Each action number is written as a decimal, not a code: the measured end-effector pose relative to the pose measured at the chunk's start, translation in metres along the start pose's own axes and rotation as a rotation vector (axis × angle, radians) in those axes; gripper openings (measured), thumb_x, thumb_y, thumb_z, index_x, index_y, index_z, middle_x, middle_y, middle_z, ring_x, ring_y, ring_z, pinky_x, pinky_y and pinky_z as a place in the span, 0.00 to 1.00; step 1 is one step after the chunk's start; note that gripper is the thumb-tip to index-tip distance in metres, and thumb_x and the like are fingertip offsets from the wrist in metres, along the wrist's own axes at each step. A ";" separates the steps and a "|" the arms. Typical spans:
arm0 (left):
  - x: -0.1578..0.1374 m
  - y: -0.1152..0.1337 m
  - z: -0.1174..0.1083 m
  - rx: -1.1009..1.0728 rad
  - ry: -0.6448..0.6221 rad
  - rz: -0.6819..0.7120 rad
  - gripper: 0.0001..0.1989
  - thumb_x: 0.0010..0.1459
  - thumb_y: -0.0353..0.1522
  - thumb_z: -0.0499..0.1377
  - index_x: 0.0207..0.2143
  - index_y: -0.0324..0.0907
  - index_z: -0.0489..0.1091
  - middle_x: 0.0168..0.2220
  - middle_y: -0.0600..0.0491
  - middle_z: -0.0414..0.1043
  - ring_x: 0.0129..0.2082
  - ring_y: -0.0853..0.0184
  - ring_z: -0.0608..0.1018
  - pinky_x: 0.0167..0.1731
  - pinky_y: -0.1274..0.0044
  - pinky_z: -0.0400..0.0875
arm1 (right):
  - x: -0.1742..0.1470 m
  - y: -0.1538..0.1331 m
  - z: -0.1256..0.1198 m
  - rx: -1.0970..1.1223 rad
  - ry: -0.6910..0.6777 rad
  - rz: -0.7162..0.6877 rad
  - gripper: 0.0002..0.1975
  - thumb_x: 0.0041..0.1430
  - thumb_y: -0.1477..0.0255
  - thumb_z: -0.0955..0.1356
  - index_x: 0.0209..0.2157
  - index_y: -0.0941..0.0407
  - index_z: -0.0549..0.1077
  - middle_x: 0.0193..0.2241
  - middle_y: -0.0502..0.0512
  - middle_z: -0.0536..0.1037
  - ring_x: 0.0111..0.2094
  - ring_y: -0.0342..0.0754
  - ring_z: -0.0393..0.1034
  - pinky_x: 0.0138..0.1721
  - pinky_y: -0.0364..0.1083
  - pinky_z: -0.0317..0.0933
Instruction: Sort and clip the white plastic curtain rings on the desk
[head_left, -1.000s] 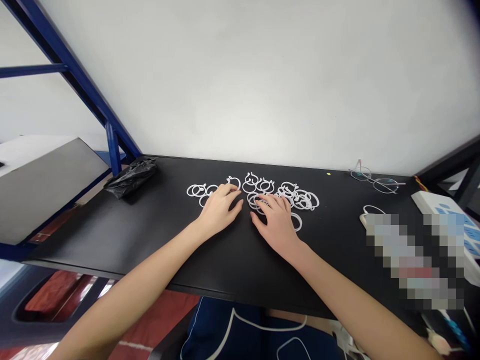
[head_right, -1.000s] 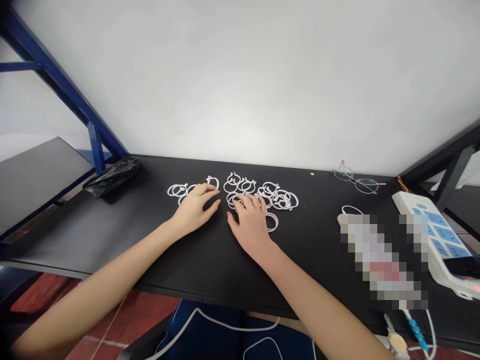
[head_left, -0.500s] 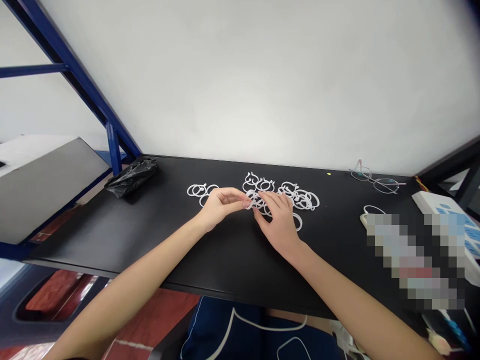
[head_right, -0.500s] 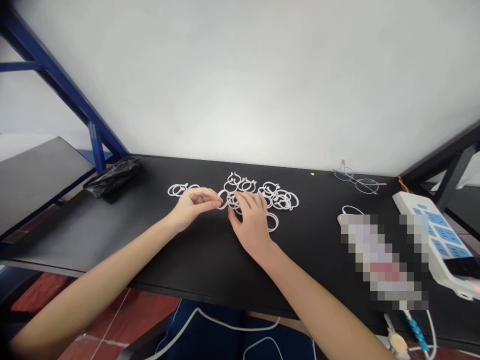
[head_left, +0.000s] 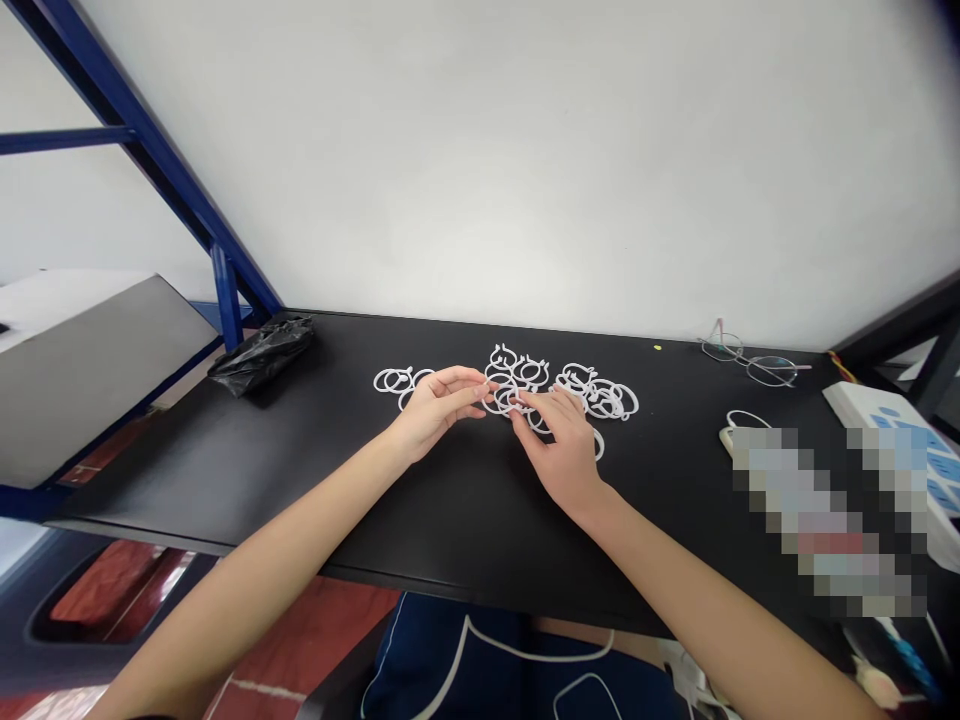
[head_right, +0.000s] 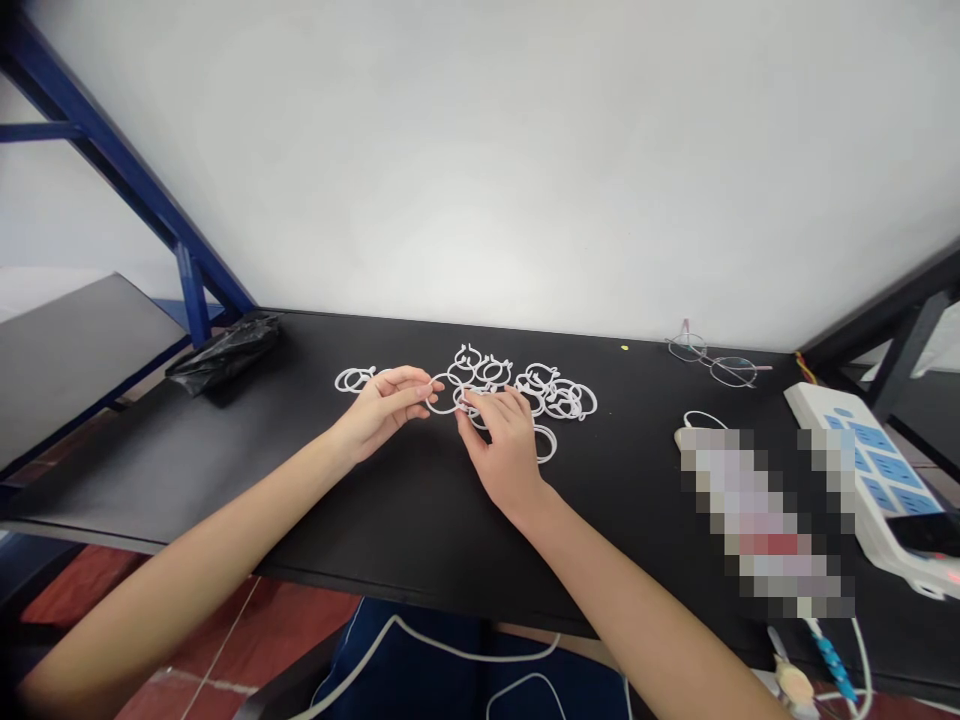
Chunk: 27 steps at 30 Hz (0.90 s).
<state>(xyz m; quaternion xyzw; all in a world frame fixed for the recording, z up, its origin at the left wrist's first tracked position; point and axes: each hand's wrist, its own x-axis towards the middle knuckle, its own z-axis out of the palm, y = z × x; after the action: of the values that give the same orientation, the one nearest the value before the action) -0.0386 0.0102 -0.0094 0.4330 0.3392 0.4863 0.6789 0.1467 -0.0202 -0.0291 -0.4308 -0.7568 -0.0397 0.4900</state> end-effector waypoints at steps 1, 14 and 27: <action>0.000 0.000 0.000 -0.001 0.000 0.000 0.13 0.47 0.33 0.70 0.34 0.38 0.75 0.36 0.51 0.79 0.34 0.71 0.79 0.32 0.80 0.75 | 0.000 0.000 0.000 0.006 0.004 -0.005 0.06 0.63 0.74 0.66 0.39 0.55 0.75 0.34 0.53 0.82 0.34 0.48 0.75 0.52 0.55 0.63; -0.002 0.003 0.002 0.136 0.001 0.048 0.13 0.50 0.35 0.67 0.39 0.40 0.74 0.41 0.50 0.75 0.36 0.70 0.76 0.28 0.83 0.75 | -0.001 0.000 0.000 0.131 -0.074 0.030 0.08 0.64 0.71 0.64 0.37 0.53 0.76 0.31 0.53 0.81 0.34 0.50 0.75 0.48 0.55 0.67; -0.003 0.003 0.002 0.194 -0.052 0.043 0.15 0.53 0.37 0.65 0.41 0.40 0.77 0.41 0.47 0.76 0.41 0.65 0.76 0.29 0.81 0.74 | -0.001 -0.002 -0.003 0.223 -0.141 0.079 0.07 0.63 0.72 0.65 0.36 0.53 0.76 0.29 0.53 0.80 0.35 0.49 0.74 0.43 0.51 0.68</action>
<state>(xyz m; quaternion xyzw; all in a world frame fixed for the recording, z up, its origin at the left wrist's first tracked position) -0.0385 0.0076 -0.0053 0.5163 0.3576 0.4543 0.6318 0.1471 -0.0235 -0.0276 -0.4049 -0.7714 0.0944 0.4818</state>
